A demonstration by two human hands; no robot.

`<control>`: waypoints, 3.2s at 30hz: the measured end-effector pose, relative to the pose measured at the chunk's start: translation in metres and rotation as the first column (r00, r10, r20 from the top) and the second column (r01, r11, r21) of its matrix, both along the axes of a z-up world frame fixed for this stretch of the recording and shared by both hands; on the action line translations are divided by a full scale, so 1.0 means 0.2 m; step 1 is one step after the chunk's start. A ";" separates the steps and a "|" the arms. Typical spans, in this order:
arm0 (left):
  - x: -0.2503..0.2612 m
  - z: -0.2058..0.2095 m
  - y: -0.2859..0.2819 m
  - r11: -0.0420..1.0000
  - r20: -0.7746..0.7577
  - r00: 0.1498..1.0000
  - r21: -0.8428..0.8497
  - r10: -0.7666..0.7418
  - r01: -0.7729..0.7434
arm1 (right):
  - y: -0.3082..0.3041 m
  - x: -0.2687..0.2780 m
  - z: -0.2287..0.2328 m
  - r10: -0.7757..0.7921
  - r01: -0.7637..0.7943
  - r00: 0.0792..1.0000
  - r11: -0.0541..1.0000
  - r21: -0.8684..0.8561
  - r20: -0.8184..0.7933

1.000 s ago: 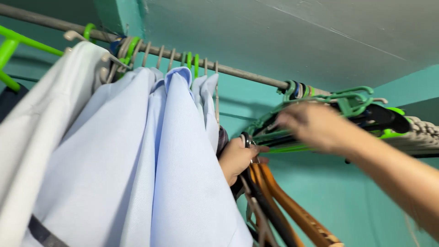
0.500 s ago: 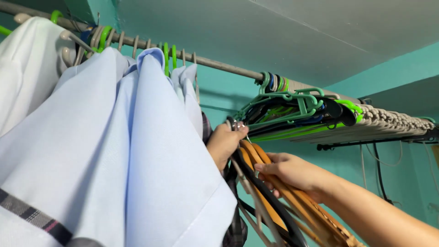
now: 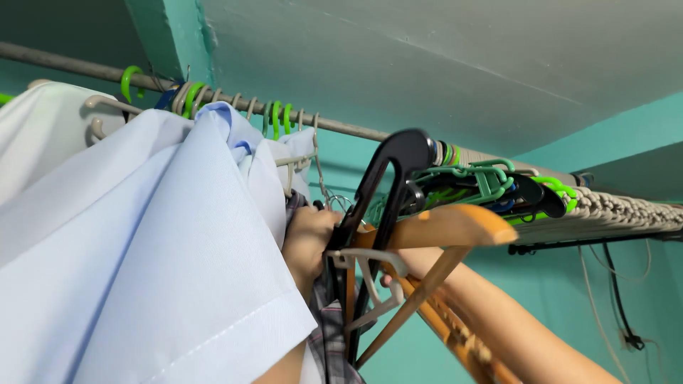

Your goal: Gathering and sorting clothing hangers from a hanging rack, followed by organizing a desk area and picking up cosmetics and accessories.

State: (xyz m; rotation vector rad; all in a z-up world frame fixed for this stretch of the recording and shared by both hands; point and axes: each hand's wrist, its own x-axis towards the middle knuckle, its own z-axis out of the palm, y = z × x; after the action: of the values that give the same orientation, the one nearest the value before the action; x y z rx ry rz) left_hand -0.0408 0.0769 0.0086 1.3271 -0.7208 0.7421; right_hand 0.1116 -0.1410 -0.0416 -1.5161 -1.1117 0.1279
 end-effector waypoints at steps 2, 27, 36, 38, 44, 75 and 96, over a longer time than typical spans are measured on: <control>-0.25 -0.01 -0.12 1.000 -0.135 0.991 -0.002 0.012 -0.012 | 0.06 -0.22 -0.05 -0.108 0.107 0.994 0.994 0.037 0.013; -0.20 -0.02 -0.17 0.968 0.024 0.989 0.199 0.149 -0.151 | 0.18 -0.94 -0.31 -0.113 0.262 0.958 0.712 0.652 -0.262; -0.17 -0.05 -0.18 0.916 0.104 0.938 0.205 0.330 -0.345 | 0.20 -1.03 -0.38 -0.157 0.313 0.933 0.795 0.520 -0.322; -0.14 0.01 -0.10 0.950 0.113 0.953 0.107 0.282 -0.294 | 0.16 -0.92 -0.43 -0.129 0.273 0.945 0.820 0.503 -0.302; -0.32 0.03 -0.13 0.985 0.070 0.982 0.015 0.173 -0.174 | 0.04 -0.98 -0.44 -0.036 0.248 0.933 0.787 0.565 -0.359; -0.17 -0.03 -0.27 0.911 -0.093 0.912 -0.068 0.400 -0.407 | -0.46 -0.87 -0.04 0.456 -0.309 0.797 0.872 0.380 -0.396; -0.12 -0.06 -0.48 0.947 -0.097 0.943 -0.018 0.319 -0.322 | -0.55 -1.21 -0.21 0.180 -0.042 0.947 0.891 0.451 -0.267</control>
State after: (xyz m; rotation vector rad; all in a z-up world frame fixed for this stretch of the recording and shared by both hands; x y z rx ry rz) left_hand -0.0657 -0.0192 -0.0029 1.4566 -0.4182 0.9406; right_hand -0.1298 -0.2512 -0.0833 -0.9855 -0.9042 0.1691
